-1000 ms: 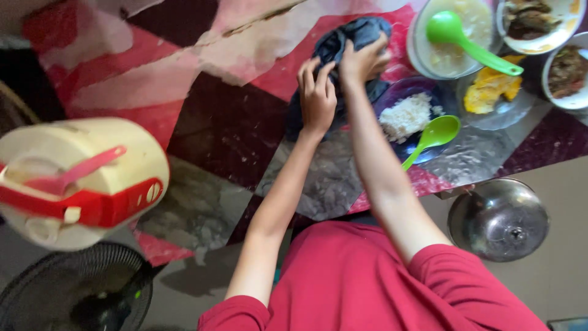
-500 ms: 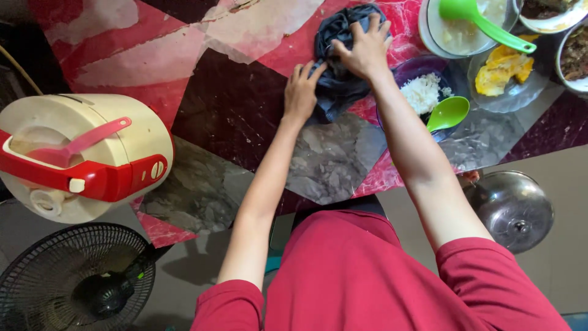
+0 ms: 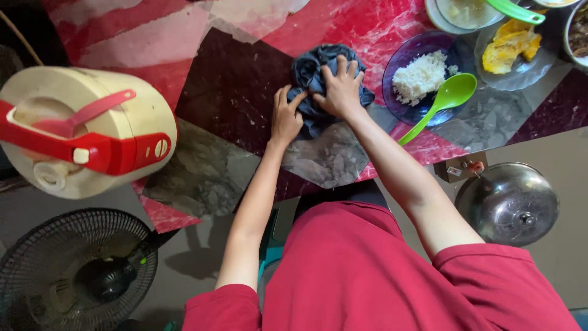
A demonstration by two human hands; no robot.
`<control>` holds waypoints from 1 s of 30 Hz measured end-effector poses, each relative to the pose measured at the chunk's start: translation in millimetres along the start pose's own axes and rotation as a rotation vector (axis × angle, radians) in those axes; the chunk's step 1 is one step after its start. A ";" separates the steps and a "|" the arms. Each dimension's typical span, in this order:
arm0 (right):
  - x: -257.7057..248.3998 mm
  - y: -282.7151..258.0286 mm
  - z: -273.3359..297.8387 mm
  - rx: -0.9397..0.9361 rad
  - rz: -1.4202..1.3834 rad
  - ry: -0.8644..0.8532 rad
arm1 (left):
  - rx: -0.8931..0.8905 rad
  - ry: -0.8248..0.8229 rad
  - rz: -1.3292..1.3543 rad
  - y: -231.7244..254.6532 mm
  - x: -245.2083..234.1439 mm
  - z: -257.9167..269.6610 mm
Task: Wiping down a dining table with a cloth and organizing food items before covering them with a mesh cover.
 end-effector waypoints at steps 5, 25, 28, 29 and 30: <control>16.1 -20.7 52.5 -0.021 0.000 -0.025 | -0.049 0.020 0.057 -8.1 18.8 59.2; 10.1 -3.8 261.9 -0.094 -0.069 -0.001 | -0.251 0.206 0.057 81.5 63.6 255.8; -6.6 21.1 295.7 -0.018 -0.067 0.035 | -0.211 0.141 0.072 117.4 75.0 273.7; -10.8 26.5 306.5 -0.011 -0.061 0.049 | -0.196 0.142 0.079 126.4 77.8 277.9; -9.6 37.8 318.6 0.062 -0.072 0.032 | -0.161 0.109 0.108 135.6 84.2 283.2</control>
Point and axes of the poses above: each hand's wrist, its own z-axis away from the middle knuckle, its own x-axis out of the palm, y = z × x, the point moved 10 cm from there along -z, towards the middle knuckle, and after that the axes turned 15 degrees about -z, right-handed, at the moved point
